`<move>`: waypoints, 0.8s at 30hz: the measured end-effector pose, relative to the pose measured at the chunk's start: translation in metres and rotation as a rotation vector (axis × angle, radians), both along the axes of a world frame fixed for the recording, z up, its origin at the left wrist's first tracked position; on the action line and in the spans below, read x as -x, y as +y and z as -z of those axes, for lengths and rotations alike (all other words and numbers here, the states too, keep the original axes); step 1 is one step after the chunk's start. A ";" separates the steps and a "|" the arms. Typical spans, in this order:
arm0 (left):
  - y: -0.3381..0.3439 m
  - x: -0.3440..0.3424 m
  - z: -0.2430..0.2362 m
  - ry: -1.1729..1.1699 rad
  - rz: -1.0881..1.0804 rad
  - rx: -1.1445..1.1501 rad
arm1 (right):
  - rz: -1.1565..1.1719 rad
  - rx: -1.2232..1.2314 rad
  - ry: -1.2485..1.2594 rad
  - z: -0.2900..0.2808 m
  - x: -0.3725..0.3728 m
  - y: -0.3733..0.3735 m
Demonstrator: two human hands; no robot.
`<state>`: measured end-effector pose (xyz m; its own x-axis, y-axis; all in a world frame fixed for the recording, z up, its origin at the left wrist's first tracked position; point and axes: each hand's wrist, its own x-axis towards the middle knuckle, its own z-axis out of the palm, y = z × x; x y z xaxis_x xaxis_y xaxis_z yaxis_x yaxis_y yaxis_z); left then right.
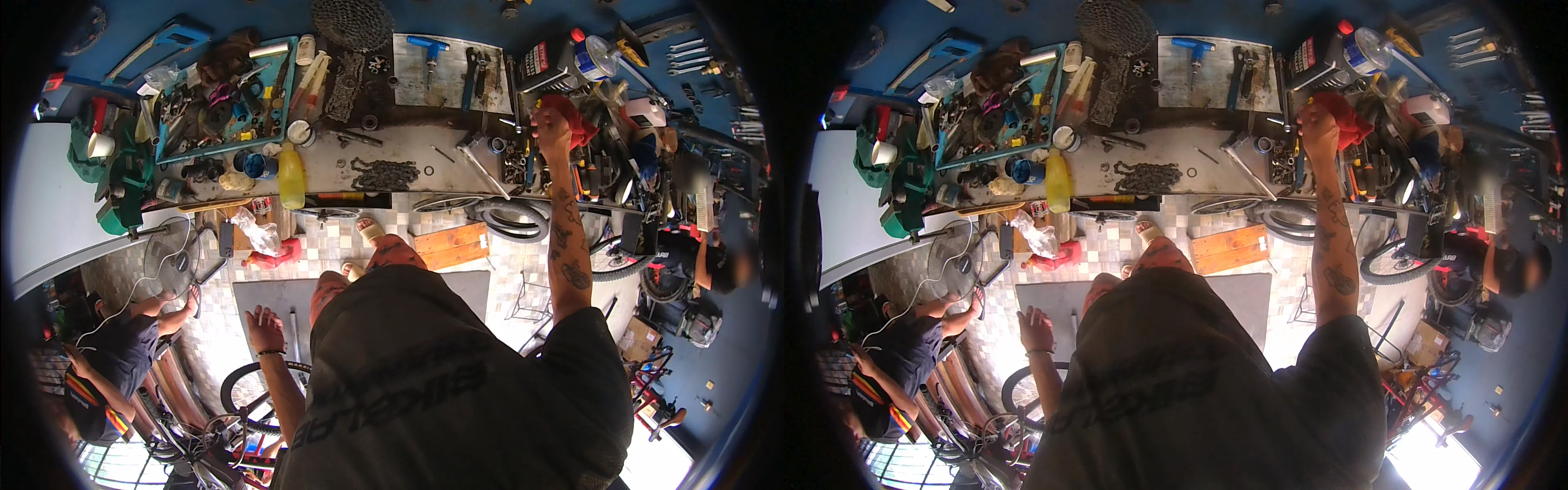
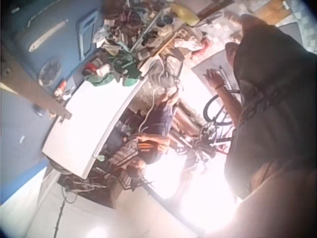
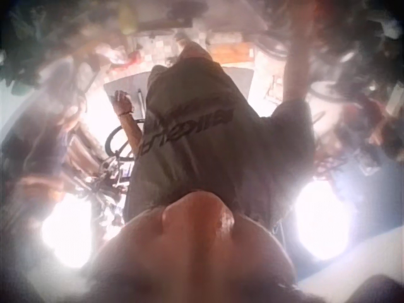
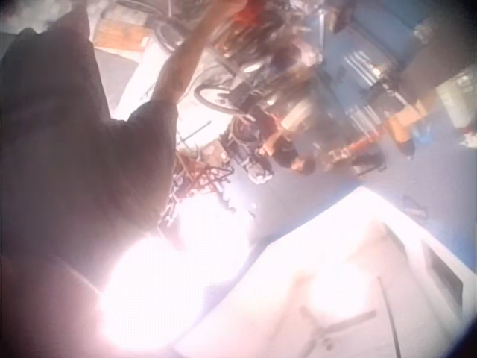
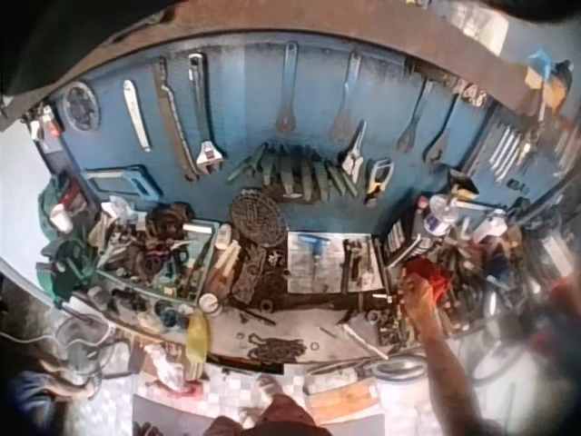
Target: The person works on a bicycle in a workshop, using a hammer and punch to adjust a bearing or hub component. They repeatedly tap the part, inspect it, and place it back on the workbench.
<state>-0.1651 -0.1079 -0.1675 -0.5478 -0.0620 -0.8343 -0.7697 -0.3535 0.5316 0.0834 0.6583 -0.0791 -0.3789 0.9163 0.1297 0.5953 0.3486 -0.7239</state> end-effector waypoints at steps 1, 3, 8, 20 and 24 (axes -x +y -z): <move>-0.001 -0.010 0.006 -0.021 0.023 0.043 | 0.013 -0.017 0.010 -0.007 0.007 -0.003; -0.004 -0.029 0.022 -0.100 -0.001 0.089 | 0.002 0.035 0.143 -0.020 0.021 -0.012; -0.029 -0.070 0.054 -0.176 0.329 0.470 | -0.040 0.119 0.146 -0.047 0.057 -0.053; -0.045 -0.079 0.055 0.022 0.872 0.623 | -0.560 0.049 -0.067 0.008 0.161 -0.166; -0.026 -0.066 0.046 -0.008 0.778 0.574 | -0.604 0.040 -0.047 0.022 0.195 -0.191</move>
<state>-0.0993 -0.1334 -0.2139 -0.6022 -0.0835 -0.7940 -0.6832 0.5684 0.4584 -0.1114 0.4673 -0.1011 -0.8381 0.5409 0.0703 0.3319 0.6079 -0.7213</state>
